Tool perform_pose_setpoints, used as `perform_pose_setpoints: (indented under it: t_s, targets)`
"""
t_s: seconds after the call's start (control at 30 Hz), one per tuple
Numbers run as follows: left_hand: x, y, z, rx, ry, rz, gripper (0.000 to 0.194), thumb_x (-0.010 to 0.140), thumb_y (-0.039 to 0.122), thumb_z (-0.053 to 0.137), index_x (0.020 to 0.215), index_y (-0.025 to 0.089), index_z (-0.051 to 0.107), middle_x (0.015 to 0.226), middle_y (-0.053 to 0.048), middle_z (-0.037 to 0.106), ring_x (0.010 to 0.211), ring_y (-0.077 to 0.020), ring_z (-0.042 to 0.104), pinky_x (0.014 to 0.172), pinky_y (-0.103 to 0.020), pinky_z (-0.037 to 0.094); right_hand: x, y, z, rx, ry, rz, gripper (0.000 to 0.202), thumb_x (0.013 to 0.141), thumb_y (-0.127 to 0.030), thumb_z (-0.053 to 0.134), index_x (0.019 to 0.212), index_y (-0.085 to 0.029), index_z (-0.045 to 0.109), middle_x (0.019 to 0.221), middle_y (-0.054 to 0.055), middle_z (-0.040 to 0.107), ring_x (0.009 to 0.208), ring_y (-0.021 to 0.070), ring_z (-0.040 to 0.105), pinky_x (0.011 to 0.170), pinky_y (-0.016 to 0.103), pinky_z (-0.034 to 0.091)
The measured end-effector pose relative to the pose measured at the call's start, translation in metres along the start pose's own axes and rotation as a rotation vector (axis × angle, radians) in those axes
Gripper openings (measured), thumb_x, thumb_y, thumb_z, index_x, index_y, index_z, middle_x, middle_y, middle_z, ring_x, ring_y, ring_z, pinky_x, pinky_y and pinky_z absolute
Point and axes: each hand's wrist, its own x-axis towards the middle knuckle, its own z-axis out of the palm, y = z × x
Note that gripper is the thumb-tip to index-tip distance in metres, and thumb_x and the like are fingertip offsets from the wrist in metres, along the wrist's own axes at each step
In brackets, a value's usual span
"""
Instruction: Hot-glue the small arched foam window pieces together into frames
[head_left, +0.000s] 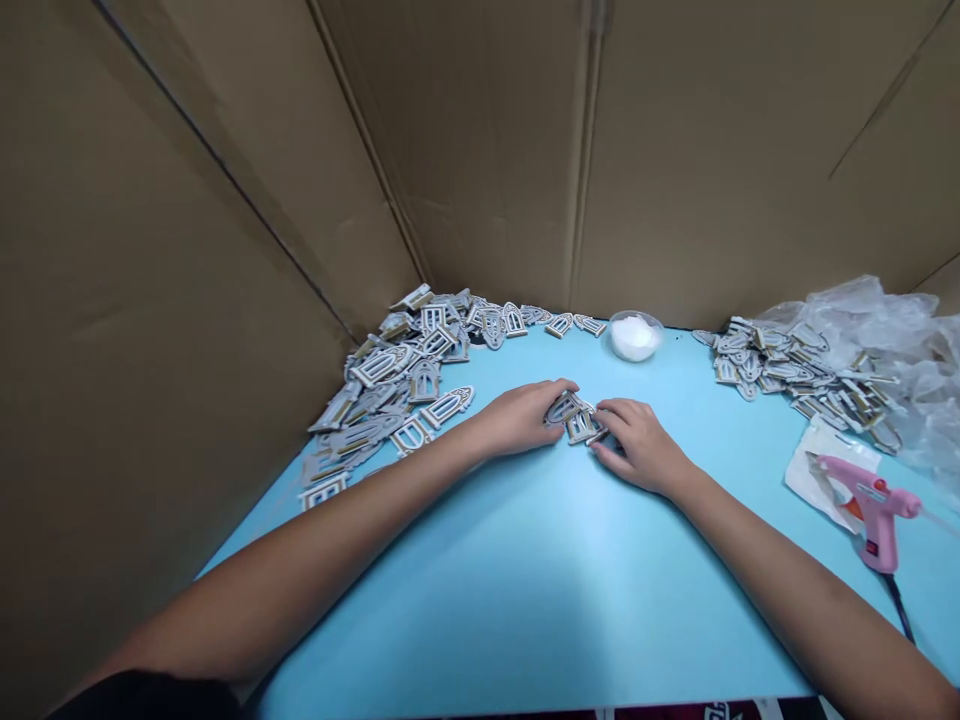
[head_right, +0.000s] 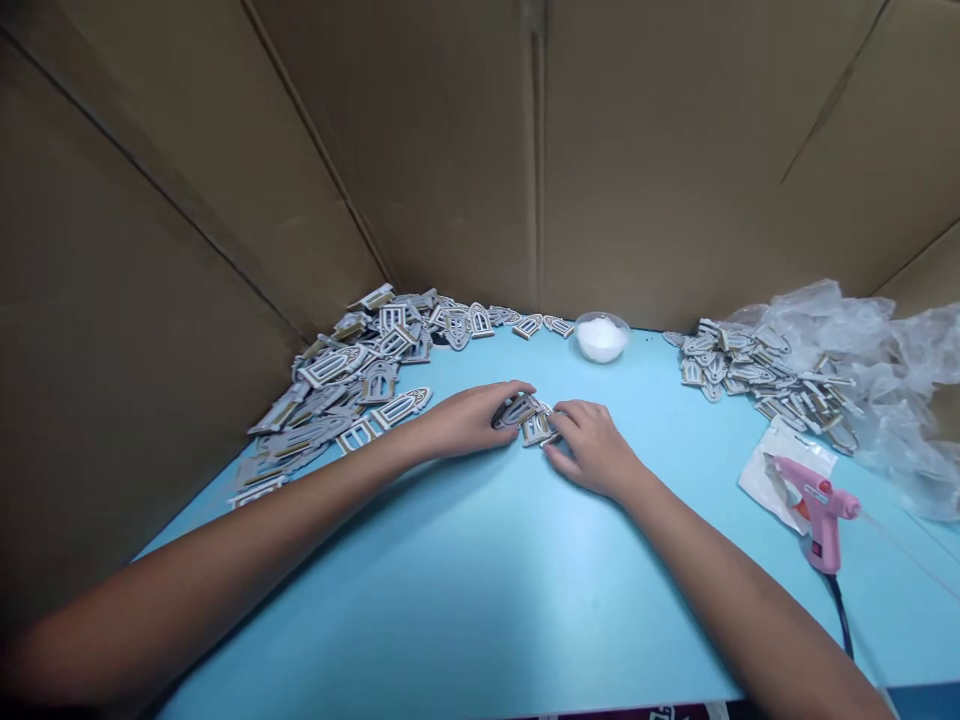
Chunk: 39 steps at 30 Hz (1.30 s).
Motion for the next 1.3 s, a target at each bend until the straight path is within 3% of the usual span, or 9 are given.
perform_pose_setpoints:
  t_s: [0.1,0.23,0.47,0.67,0.8,0.9,1.07,1.2,1.3]
  targets:
    - [0.001,-0.003,-0.007,0.028,-0.018,-0.068,0.061,0.091,0.028,0.055,0.150,0.026,0.041,0.126,-0.005,0.071,0.110,-0.0229,0.069,0.087,-0.028,0.052,-0.001,-0.001,0.003,0.012,-0.010,-0.032,0.021,0.093,-0.029,0.064,0.112,-0.020,0.066,0.132,0.015,0.066,0.117,0.0286,0.061,0.103,0.044,0.043]
    - [-0.002,-0.004,-0.016,0.129,-0.084,-0.208,0.058,0.088,0.041,0.060,0.141,0.019,0.050,0.112,-0.010,0.075,0.098,-0.0309,0.072,0.077,-0.033,0.052,0.001,0.001,0.003,-0.001,-0.003,-0.016,0.011,0.093,-0.028,0.066,0.099,-0.020,0.064,0.121,0.014,0.069,0.108,0.0275,0.062,0.098,0.042,0.043]
    - [-0.005,0.003,-0.015,0.268,-0.166,-0.270,0.051,0.090,0.060,0.056,0.118,0.018,0.064,0.103,-0.014,0.076,0.096,-0.0336,0.072,0.078,-0.036,0.052,0.003,-0.001,0.000,-0.062,0.001,0.013,0.018,0.090,-0.036,0.070,0.087,-0.020,0.062,0.106,0.011,0.069,0.095,0.0249,0.061,0.091,0.038,0.043]
    - [-0.004,0.000,-0.019,0.314,-0.157,-0.255,0.042,0.095,0.054,0.050,0.097,0.019,0.073,0.108,-0.014,0.075,0.101,-0.0322,0.070,0.076,-0.034,0.051,0.003,-0.006,-0.002,-0.139,0.022,0.067,0.024,0.091,-0.032,0.063,0.108,-0.015,0.066,0.094,0.011,0.071,0.089,0.0263,0.061,0.086,0.036,0.040]
    - [-0.004,-0.009,-0.021,0.339,-0.140,-0.279,0.042,0.095,0.051,0.051,0.084,0.018,0.075,0.094,-0.014,0.076,0.096,-0.0323,0.071,0.074,-0.033,0.050,0.002,-0.003,-0.004,-0.190,0.052,0.134,0.029,0.099,-0.025,0.048,0.118,-0.013,0.066,0.088,0.011,0.072,0.082,0.0256,0.060,0.081,0.037,0.036]
    - [-0.004,-0.010,-0.020,0.338,-0.095,-0.252,0.035,0.094,0.046,0.055,0.092,0.018,0.076,0.097,-0.015,0.075,0.099,-0.0329,0.070,0.080,-0.036,0.051,0.001,0.002,-0.003,-0.210,0.061,0.184,0.027,0.098,-0.018,0.044,0.109,-0.014,0.069,0.078,0.010,0.070,0.077,0.0248,0.058,0.077,0.036,0.033]
    - [-0.004,0.009,-0.002,0.211,0.003,-0.031,0.048,0.099,0.049,0.054,0.142,0.029,0.059,0.135,-0.009,0.065,0.120,-0.0284,0.062,0.099,-0.036,0.049,0.003,0.003,0.000,-0.201,0.030,0.193,0.022,0.098,-0.018,0.050,0.087,-0.019,0.069,0.085,0.009,0.071,0.084,0.0236,0.059,0.077,0.035,0.035]
    - [-0.004,0.016,0.019,0.137,0.033,0.062,0.048,0.096,0.047,0.061,0.140,0.028,0.062,0.148,-0.012,0.055,0.129,-0.0337,0.054,0.108,-0.044,0.046,0.006,0.001,-0.006,-0.209,0.009,0.227,0.023,0.103,-0.025,0.048,0.103,-0.019,0.070,0.101,0.011,0.070,0.097,0.0250,0.061,0.082,0.035,0.039]
    - [-0.002,0.009,0.025,0.087,0.068,0.093,0.037,0.100,0.033,0.053,0.132,0.023,0.066,0.153,-0.015,0.050,0.135,-0.0340,0.051,0.113,-0.048,0.044,0.002,0.001,-0.019,-0.230,-0.022,0.291,0.028,0.105,-0.034,0.046,0.103,-0.017,0.069,0.100,0.014,0.068,0.097,0.0274,0.061,0.079,0.035,0.040]
